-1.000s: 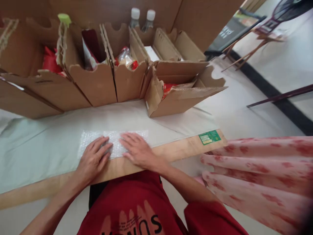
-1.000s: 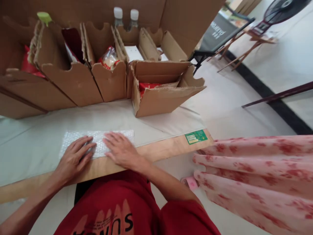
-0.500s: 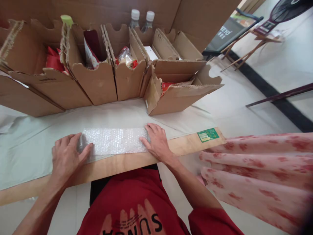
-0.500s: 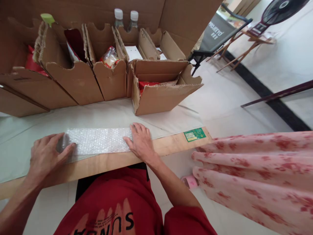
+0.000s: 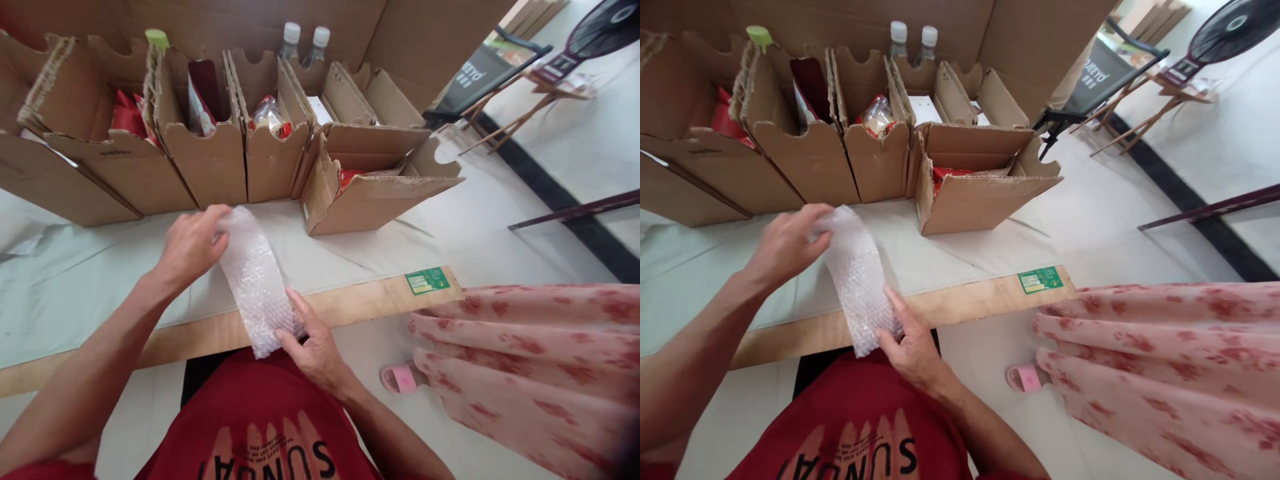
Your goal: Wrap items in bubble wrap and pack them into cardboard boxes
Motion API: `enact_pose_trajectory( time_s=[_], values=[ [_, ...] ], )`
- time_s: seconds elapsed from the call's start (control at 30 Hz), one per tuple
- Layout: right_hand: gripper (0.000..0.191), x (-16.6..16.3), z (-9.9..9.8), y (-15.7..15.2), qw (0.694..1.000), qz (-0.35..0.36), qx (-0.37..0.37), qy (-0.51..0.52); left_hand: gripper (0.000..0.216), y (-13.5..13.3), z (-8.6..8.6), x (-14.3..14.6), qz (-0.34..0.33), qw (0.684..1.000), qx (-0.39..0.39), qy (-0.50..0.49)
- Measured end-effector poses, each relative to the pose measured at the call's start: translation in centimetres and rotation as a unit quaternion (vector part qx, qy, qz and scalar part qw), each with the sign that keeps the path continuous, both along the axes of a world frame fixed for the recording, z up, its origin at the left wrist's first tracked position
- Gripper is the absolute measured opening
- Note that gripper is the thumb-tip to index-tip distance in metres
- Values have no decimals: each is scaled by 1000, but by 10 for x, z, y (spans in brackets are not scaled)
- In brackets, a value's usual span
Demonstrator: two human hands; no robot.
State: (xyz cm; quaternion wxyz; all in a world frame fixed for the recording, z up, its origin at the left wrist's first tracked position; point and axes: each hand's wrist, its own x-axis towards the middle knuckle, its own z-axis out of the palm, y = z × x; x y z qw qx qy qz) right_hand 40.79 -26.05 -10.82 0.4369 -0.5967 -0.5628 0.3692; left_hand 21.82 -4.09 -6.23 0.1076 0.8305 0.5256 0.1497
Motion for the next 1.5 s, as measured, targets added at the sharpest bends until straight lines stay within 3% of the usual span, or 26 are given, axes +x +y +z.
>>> enact_pose_trajectory(
  time_s=[0.1,0.17,0.23,0.33,0.43,0.5,0.57,0.67,0.77,0.87,0.93,1.07,1.2,1.33,1.43,1.5],
  values=[
    [43,-12,-3,-2,999,30,-34,24,60,16,-9,25,-90,995,36,-2],
    [31,-12,-2,1,996,33,-70,49,58,4,-15,20,-144,987,52,-47],
    [28,-7,1,4,987,34,-119,98,52,-28,-18,0,-203,973,22,-106],
    [31,1,2,9,956,44,-196,214,62,-91,-17,-39,-292,940,-107,-140],
    [34,5,-2,16,925,31,-222,308,65,-134,-21,-50,-286,941,-117,-139],
    [38,5,-5,19,916,15,-204,345,49,-141,-30,-41,-217,955,-95,-177],
    [47,6,-6,20,918,1,-166,360,31,-134,-40,-27,-108,967,-104,-207],
    [53,11,-6,18,961,-19,-73,265,40,-113,-48,-12,12,968,-147,-204],
    [37,18,-4,21,998,3,64,1,54,-101,-51,-7,35,970,-161,-181],
    [37,23,-8,36,957,68,127,-251,52,-102,-56,-6,31,980,-124,-154],
    [35,24,-12,48,927,102,128,-338,46,-107,-59,-7,28,988,-46,-142],
    [23,23,-16,60,911,117,152,-365,40,-122,-57,-12,-51,985,105,-129],
    [21,24,-11,61,927,121,141,-327,27,-128,-52,-15,-145,975,103,-134],
    [24,28,-7,65,944,62,137,-294,19,-114,-59,-10,-84,982,59,-162],
    [26,31,-4,67,926,20,177,-332,24,-99,-66,-4,-29,988,56,-138],
    [26,32,-4,69,912,55,192,-357,26,-93,-68,-1,-6,990,74,-119]
  ],
)
